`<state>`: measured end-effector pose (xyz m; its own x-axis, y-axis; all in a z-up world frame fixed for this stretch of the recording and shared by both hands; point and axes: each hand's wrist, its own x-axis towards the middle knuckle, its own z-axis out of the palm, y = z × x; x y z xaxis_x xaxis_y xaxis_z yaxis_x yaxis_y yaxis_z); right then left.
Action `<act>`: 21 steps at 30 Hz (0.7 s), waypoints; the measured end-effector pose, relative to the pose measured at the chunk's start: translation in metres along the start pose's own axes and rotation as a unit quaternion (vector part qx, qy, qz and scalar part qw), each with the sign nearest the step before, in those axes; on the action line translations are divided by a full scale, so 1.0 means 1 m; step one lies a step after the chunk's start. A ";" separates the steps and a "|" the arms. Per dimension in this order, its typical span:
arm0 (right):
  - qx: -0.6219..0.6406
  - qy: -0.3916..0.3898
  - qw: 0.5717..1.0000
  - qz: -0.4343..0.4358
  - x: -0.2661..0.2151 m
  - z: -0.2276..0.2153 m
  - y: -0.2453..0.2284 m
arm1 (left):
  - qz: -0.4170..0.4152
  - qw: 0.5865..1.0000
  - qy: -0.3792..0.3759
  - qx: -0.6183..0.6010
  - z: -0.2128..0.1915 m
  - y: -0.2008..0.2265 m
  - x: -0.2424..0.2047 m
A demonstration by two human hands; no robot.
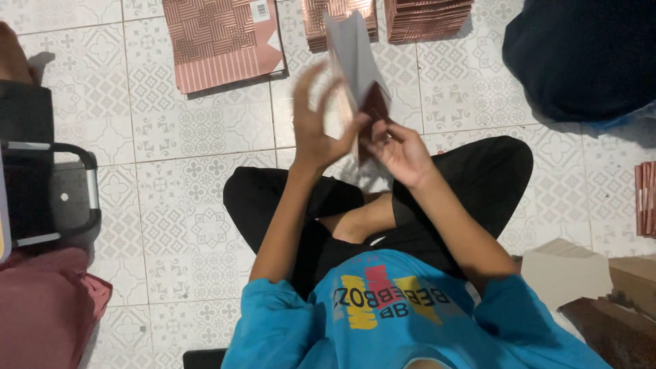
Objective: The person is folding and assembling a decorative paper box from a flat template.
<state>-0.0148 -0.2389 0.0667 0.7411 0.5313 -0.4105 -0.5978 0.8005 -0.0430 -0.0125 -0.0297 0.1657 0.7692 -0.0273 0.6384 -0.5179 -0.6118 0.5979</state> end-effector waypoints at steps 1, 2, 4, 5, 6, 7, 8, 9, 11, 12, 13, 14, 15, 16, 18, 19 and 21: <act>0.001 0.000 1.000 0.001 -0.002 0.002 0.007 | -0.001 1.000 0.000 0.001 -0.002 0.005 -0.002; -0.100 -0.010 0.995 -0.022 -0.004 0.004 0.014 | -0.005 0.999 -0.049 -0.016 -0.004 0.010 -0.004; -0.199 -0.019 0.979 -0.042 -0.013 0.014 0.025 | -0.013 0.995 -0.099 -0.030 -0.008 0.014 -0.011; -0.267 0.022 0.962 -0.048 -0.020 0.024 0.027 | -0.017 0.993 -0.105 -0.041 -0.009 0.013 -0.014; -0.334 0.062 0.939 -0.054 -0.026 0.035 0.029 | -0.021 0.992 -0.112 -0.051 -0.010 0.011 -0.016; -0.333 0.063 0.939 -0.054 -0.029 0.037 0.024 | -0.021 0.992 -0.113 -0.052 -0.013 0.010 -0.016; -0.469 0.075 0.869 -0.139 -0.032 0.039 0.019 | -0.007 0.992 -0.122 -0.026 -0.015 0.008 -0.016; -0.590 0.085 0.773 -0.218 -0.033 0.042 0.015 | 0.007 0.991 -0.130 0.001 -0.019 0.006 -0.017; -0.666 0.024 0.670 -0.327 -0.045 0.063 0.003 | 0.023 0.989 -0.144 -0.003 -0.024 0.007 -0.017; -0.721 -0.036 0.544 -0.428 -0.051 0.074 -0.003 | 0.041 0.987 -0.157 -0.009 -0.026 0.007 -0.017; -0.722 -0.036 0.545 -0.426 -0.052 0.088 -0.006 | 0.039 0.987 -0.157 -0.009 -0.025 0.006 -0.021; -0.801 -0.077 0.384 -0.453 -0.053 0.102 -0.008 | 0.055 0.986 -0.154 -0.006 -0.023 0.006 -0.025; -0.853 -0.116 0.212 -0.463 -0.053 0.116 -0.011 | 0.073 0.986 -0.152 -0.003 -0.022 0.004 -0.027; -0.853 -0.117 0.212 -0.462 -0.047 0.116 -0.017 | 0.071 0.986 -0.152 -0.003 -0.021 0.004 -0.027; -0.913 -0.165 0.015 -0.374 -0.038 0.115 -0.026 | 0.109 0.985 -0.136 0.003 -0.022 0.005 -0.026; -0.912 -0.165 0.014 -0.375 -0.033 0.112 -0.031 | 0.110 0.985 -0.136 0.003 -0.023 0.002 -0.025; -0.922 -0.178 -0.077 -0.334 -0.022 0.106 -0.042 | 0.119 0.981 -0.149 0.028 -0.025 -0.003 -0.023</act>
<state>0.0268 -0.2551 0.1739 0.4815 0.8464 0.2274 0.8379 -0.5207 0.1639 -0.0378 -0.0077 0.1617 0.7082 -0.3992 0.5824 -0.6812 -0.6030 0.4151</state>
